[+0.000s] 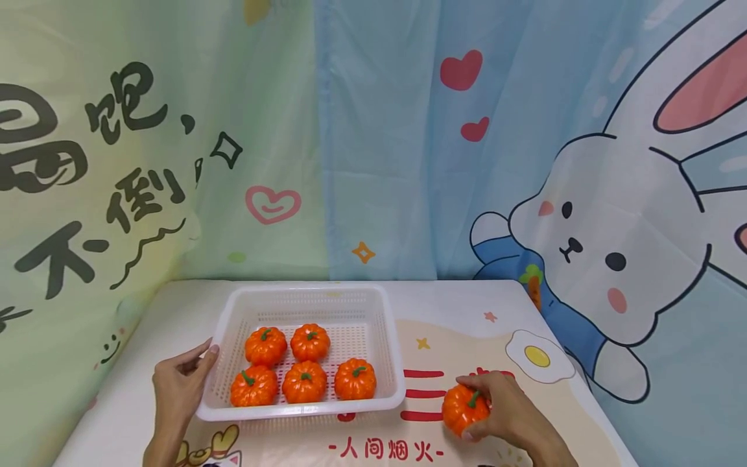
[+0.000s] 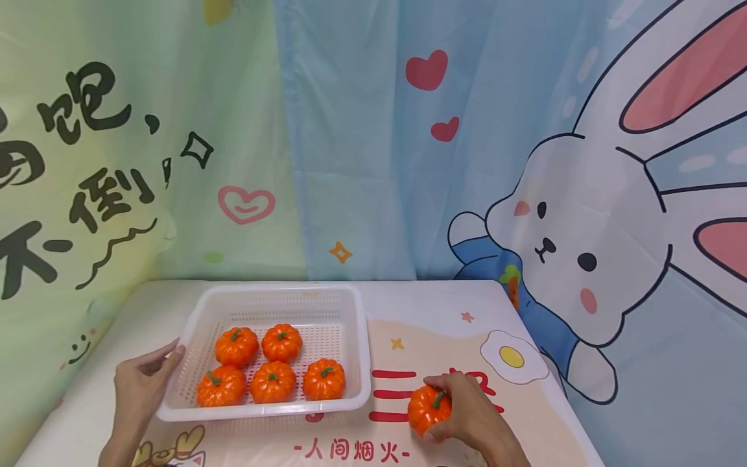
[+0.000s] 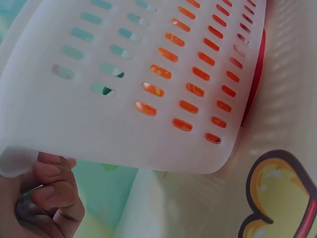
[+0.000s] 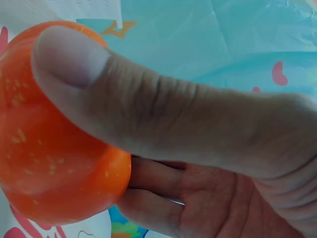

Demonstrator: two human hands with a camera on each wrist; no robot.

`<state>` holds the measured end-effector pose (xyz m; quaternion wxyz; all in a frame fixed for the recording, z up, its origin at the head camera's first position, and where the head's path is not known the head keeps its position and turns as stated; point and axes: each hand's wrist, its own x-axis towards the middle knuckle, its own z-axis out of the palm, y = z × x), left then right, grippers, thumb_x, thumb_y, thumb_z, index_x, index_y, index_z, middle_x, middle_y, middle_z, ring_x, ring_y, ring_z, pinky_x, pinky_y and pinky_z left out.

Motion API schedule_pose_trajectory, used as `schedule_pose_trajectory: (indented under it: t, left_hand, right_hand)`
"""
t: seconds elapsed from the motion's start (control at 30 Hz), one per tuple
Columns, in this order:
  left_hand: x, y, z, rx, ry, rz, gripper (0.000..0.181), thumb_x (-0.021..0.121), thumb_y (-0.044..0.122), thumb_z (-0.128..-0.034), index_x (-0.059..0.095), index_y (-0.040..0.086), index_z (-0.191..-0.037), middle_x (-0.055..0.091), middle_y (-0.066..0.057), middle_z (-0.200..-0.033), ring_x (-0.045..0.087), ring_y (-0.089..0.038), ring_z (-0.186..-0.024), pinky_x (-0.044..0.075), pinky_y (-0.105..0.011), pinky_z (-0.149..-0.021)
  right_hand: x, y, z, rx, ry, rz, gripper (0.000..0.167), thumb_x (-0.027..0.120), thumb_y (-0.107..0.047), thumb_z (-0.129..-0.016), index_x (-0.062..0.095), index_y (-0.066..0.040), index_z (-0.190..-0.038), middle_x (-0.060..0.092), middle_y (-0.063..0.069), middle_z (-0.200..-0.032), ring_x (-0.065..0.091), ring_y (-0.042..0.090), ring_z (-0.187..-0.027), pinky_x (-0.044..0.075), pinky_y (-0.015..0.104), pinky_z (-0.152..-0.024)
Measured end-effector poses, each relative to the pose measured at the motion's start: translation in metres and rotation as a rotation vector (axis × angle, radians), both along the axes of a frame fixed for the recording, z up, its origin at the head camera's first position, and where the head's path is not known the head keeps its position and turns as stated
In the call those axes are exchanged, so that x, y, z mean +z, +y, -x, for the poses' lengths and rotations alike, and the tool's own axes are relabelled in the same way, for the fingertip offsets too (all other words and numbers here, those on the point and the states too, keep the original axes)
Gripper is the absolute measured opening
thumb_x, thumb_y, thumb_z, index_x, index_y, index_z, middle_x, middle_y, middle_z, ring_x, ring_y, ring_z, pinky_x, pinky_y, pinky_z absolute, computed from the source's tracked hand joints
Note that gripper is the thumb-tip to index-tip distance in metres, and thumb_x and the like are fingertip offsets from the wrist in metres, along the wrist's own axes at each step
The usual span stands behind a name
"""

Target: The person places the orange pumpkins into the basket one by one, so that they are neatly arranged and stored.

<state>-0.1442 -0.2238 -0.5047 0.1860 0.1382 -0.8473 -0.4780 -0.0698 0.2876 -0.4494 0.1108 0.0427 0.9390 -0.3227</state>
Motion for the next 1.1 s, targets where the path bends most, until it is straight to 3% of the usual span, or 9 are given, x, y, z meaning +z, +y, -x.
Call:
schedule_pose_trajectory:
  t: [0.53,1.1]
  left_hand:
    - [0.0,0.0,0.0,0.007,-0.005,-0.002,0.033,0.08,0.019,-0.1005,0.078,-0.001,-0.127,0.069,-0.004,-0.074,0.051,-0.005,-0.062,0.043,-0.018,-0.055]
    - [0.0,-0.001,0.0,-0.003,-0.005,-0.017,0.033,0.081,0.019,-0.1003,0.078,-0.001,-0.127,0.077,-0.015,-0.083,0.054,-0.003,-0.062,0.046,-0.017,-0.055]
  right_hand:
    - [0.018,-0.009,0.01,0.07,0.01,0.027,0.08,0.105,-0.011,-0.065,0.075,-0.005,-0.139,0.077,0.002,-0.126,0.066,0.018,-0.114,0.064,0.043,-0.098]
    - [0.038,-0.024,0.017,0.166,0.07,-0.006,0.08,0.105,-0.017,-0.067,0.074,-0.005,-0.14,0.076,0.001,-0.118,0.063,0.018,-0.107,0.064,0.042,-0.096]
